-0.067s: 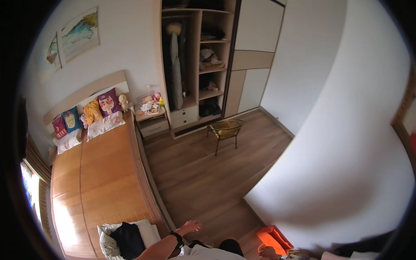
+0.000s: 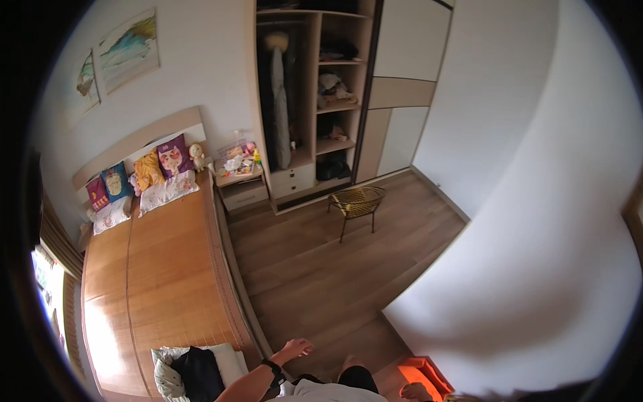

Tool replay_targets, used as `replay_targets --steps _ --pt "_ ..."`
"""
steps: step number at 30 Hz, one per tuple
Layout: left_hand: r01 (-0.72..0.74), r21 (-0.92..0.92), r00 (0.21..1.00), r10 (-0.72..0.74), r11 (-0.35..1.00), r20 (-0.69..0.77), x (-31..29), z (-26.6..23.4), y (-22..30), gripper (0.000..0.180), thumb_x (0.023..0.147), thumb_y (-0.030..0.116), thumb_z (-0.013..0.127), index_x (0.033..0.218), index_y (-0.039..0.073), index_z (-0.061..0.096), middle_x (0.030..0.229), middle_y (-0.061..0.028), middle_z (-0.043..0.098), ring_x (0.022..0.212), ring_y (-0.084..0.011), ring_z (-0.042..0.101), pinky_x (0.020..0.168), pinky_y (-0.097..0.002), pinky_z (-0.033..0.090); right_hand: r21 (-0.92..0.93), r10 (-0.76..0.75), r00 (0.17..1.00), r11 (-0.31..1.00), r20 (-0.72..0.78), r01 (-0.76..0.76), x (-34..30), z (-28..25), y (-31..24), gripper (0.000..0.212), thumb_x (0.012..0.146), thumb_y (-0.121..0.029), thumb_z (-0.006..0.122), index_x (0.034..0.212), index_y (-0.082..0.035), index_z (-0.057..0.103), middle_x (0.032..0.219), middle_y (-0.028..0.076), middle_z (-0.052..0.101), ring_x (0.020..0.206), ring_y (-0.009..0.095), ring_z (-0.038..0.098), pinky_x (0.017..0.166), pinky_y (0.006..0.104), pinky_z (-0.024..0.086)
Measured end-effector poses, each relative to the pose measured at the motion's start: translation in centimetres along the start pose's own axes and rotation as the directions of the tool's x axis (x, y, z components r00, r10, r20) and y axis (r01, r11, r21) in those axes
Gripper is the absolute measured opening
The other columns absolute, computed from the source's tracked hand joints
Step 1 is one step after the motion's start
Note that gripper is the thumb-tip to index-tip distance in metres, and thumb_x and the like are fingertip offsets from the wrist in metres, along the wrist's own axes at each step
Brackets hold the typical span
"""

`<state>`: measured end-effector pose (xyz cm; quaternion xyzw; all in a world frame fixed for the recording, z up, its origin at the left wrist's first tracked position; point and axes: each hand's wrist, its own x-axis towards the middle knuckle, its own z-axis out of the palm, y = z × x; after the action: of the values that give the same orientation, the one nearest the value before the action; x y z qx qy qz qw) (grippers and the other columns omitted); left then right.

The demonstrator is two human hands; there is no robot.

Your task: The person folds a light green and white patterned quilt on a bed, arranges several throw pillows and plush toys along the headboard, and then folds a pair of black shorts and a beige garment.

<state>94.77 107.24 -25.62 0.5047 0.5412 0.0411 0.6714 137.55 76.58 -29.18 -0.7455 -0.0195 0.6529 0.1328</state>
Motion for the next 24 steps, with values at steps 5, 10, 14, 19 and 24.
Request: replay_targets --steps 5,10,14,19,24 --pt "0.169 -0.061 0.951 -0.179 0.984 -0.252 0.7 -5.7 -3.5 0.026 0.086 0.032 0.053 0.095 0.011 0.065 0.081 -0.0055 0.065 0.068 -0.0158 0.062 0.063 -0.0282 0.050 -0.438 -0.182 0.981 0.878 0.062 0.191 11.1 -6.0 -13.7 0.021 0.084 -0.018 0.052 0.092 -0.001 0.063 0.092 0.012 0.066 0.082 0.026 0.065 0.069 0.0366 0.052" --pt "0.425 -0.332 0.795 -0.523 0.842 -0.308 -3.8 -7.5 -8.8 0.028 0.084 0.027 0.054 0.099 0.004 0.062 0.090 -0.0097 0.063 0.082 -0.0204 0.060 0.066 -0.0314 0.049 -0.834 -0.581 0.613 -0.251 0.535 0.491 16.3 -4.1 -35.1 0.022 0.080 -0.030 0.052 0.083 -0.016 0.069 0.085 0.011 0.066 0.081 0.025 0.064 0.070 0.0394 0.051" --pt "0.114 -0.803 0.873 -0.445 0.585 -0.200 -1.0 -9.9 -3.7 0.025 0.083 0.024 0.059 0.093 0.002 0.061 0.091 -0.0106 0.064 0.071 -0.0207 0.057 0.060 -0.0313 0.047 -0.310 -0.323 0.939 0.886 0.121 0.345 8.6 -2.6 -52.7 0.018 0.083 -0.020 0.057 0.088 -0.003 0.061 0.079 0.009 0.067 0.072 0.020 0.066 0.064 0.0321 0.053" --pt "0.126 -0.746 0.840 -0.471 0.654 -0.270 6.9 -12.1 -1.3 0.020 0.082 0.021 0.060 0.091 0.003 0.063 0.082 -0.0095 0.065 0.070 -0.0191 0.059 0.063 -0.0303 0.048 -0.169 -0.447 0.871 0.860 0.205 0.481 6.5 1.1 -67.3 0.020 0.084 -0.019 0.058 0.090 0.000 0.057 0.079 0.012 0.066 0.070 0.019 0.066 0.062 0.0299 0.054" --pt "0.405 -0.491 0.899 -0.434 0.771 0.060 22.6 -17.1 20.6 0.024 0.085 0.024 0.057 0.097 0.004 0.063 0.083 -0.0069 0.064 0.072 -0.0187 0.058 0.066 -0.0344 0.047 -0.007 -0.489 0.872 0.872 0.024 0.490 11.4 -7.1 -67.8 0.024 0.086 -0.024 0.056 0.089 0.000 0.059 0.081 0.012 0.066 0.071 0.020 0.066 0.063 0.0312 0.054"
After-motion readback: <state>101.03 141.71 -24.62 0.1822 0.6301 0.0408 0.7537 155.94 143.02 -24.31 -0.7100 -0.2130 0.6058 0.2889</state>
